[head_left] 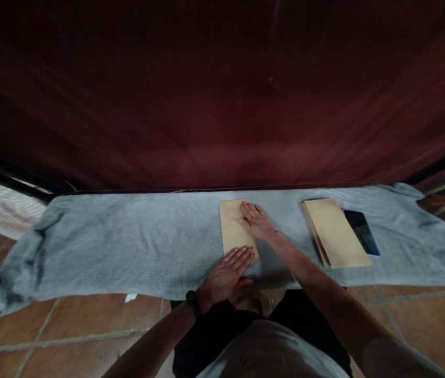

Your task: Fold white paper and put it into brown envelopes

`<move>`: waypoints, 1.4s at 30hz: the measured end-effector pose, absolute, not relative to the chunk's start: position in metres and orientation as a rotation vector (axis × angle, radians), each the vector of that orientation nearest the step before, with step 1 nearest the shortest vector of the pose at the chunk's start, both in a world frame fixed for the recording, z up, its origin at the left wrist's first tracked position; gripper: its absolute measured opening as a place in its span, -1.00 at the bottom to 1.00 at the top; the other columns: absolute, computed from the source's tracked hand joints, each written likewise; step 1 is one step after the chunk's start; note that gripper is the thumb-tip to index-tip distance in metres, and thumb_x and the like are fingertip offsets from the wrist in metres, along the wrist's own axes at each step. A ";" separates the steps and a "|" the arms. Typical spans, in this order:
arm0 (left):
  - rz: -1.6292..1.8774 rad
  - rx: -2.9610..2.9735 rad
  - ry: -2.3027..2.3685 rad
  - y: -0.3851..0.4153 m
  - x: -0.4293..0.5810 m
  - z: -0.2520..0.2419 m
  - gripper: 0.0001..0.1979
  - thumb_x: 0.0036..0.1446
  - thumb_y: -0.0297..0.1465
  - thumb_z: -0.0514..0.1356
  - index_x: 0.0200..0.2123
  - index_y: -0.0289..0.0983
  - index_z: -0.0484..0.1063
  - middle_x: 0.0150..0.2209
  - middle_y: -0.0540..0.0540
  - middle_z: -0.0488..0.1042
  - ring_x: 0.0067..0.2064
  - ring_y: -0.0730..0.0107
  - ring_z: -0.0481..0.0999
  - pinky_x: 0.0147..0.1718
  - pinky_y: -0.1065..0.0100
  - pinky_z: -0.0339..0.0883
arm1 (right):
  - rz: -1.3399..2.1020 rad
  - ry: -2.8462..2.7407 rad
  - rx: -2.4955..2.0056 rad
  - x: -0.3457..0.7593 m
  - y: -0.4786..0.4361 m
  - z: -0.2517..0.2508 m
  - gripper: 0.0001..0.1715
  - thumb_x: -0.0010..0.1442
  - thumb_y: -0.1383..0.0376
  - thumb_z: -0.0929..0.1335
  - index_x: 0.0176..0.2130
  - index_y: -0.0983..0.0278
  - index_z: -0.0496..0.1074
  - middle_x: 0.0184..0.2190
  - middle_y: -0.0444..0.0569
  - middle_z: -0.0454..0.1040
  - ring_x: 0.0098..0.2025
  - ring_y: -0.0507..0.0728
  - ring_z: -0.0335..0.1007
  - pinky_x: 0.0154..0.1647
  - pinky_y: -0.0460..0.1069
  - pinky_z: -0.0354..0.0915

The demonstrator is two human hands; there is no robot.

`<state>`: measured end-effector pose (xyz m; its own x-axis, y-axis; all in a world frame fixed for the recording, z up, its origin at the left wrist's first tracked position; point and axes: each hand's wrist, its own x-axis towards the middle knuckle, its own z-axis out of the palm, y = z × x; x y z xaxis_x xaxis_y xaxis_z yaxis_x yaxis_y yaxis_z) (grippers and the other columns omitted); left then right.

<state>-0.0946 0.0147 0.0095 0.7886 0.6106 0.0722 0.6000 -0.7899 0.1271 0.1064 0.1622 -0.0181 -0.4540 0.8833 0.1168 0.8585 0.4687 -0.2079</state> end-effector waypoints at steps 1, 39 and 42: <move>0.171 2.874 0.977 0.015 -0.095 0.010 -0.30 0.43 -0.03 -0.08 0.46 -0.30 -0.07 0.48 -0.16 -0.02 0.50 0.26 -0.10 0.43 0.17 -0.14 | 0.181 -2.496 -1.512 0.106 0.160 -0.017 -0.29 0.47 0.13 0.08 0.46 0.37 -0.02 0.45 0.14 0.00 0.47 0.27 -0.04 0.49 0.30 -0.13; 0.232 2.701 0.954 0.015 -0.095 0.013 -0.27 0.38 -0.03 0.02 0.46 -0.23 -0.08 0.47 -0.17 0.04 0.48 0.19 -0.03 0.41 0.10 -0.06 | 0.252 -2.820 -0.876 0.062 0.177 -0.010 -0.43 0.48 0.19 0.17 0.41 0.12 0.14 0.45 -0.11 0.06 0.47 0.10 -0.05 0.50 0.15 -0.11; 0.243 2.718 0.956 0.015 -0.095 0.013 -0.26 0.38 -0.03 0.03 0.46 -0.23 -0.08 0.46 -0.18 0.05 0.48 0.19 -0.03 0.41 0.09 -0.04 | 0.220 -2.798 -0.986 0.058 0.191 -0.008 -0.42 0.48 0.17 0.16 0.41 0.18 0.14 0.46 -0.04 0.04 0.48 0.14 -0.06 0.49 0.18 -0.11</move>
